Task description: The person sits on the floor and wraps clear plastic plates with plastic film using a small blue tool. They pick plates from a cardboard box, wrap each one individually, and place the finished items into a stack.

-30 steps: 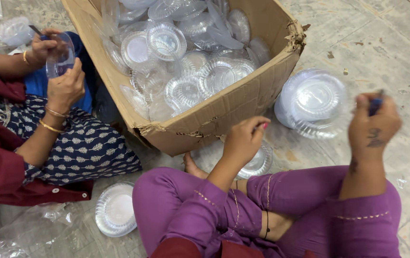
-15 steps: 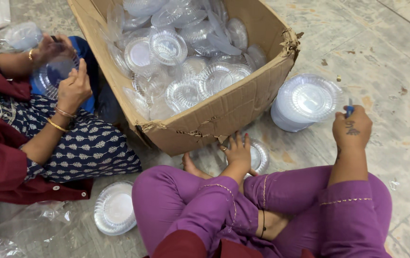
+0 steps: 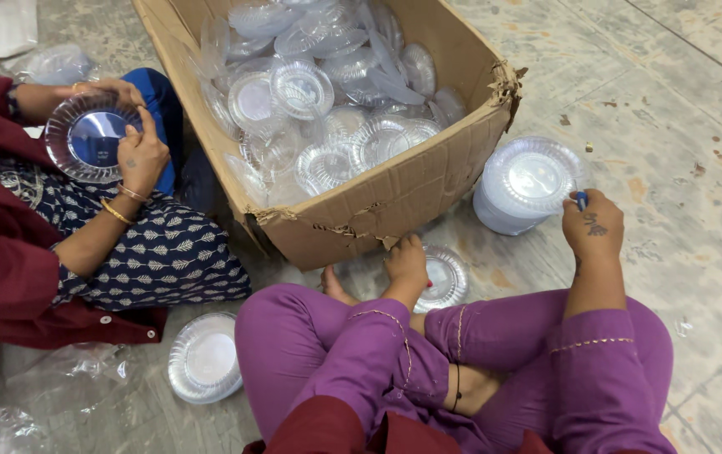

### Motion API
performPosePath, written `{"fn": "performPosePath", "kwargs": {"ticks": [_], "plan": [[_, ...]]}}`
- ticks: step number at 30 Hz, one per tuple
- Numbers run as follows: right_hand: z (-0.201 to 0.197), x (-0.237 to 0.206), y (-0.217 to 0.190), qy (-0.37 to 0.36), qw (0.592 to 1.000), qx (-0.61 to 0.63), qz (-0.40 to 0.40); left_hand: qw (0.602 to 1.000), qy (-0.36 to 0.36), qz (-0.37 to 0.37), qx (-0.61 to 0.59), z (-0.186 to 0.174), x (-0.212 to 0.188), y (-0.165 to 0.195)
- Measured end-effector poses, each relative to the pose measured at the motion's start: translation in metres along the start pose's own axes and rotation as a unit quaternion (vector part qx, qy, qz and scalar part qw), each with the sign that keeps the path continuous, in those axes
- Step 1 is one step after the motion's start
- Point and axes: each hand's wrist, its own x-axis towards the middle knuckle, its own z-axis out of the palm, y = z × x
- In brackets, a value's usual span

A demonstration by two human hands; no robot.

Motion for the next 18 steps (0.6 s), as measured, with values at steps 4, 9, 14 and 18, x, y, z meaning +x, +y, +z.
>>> {"fn": "performPosePath", "kwargs": {"ticks": [4, 9, 14, 18], "plan": [[-0.002, -0.003, 0.002, 0.012, 1.0, 0.013, -0.009, 0.998, -0.062, -0.005, -0.024, -0.017, -0.012, -0.001], [-0.013, -0.021, -0.015, 0.07, 0.997, -0.003, -0.024, 0.996, 0.052, 0.067, -0.024, -0.035, -0.035, -0.003], [-0.041, -0.062, -0.039, 0.217, 0.971, 0.05, -0.083, 0.979, 0.113, 0.041, -0.163, -0.057, -0.07, -0.012], [-0.062, -0.101, -0.053, 0.263, 0.941, 0.107, -0.186, 0.953, 0.136, -0.081, -0.259, -0.072, -0.115, -0.023]]}}
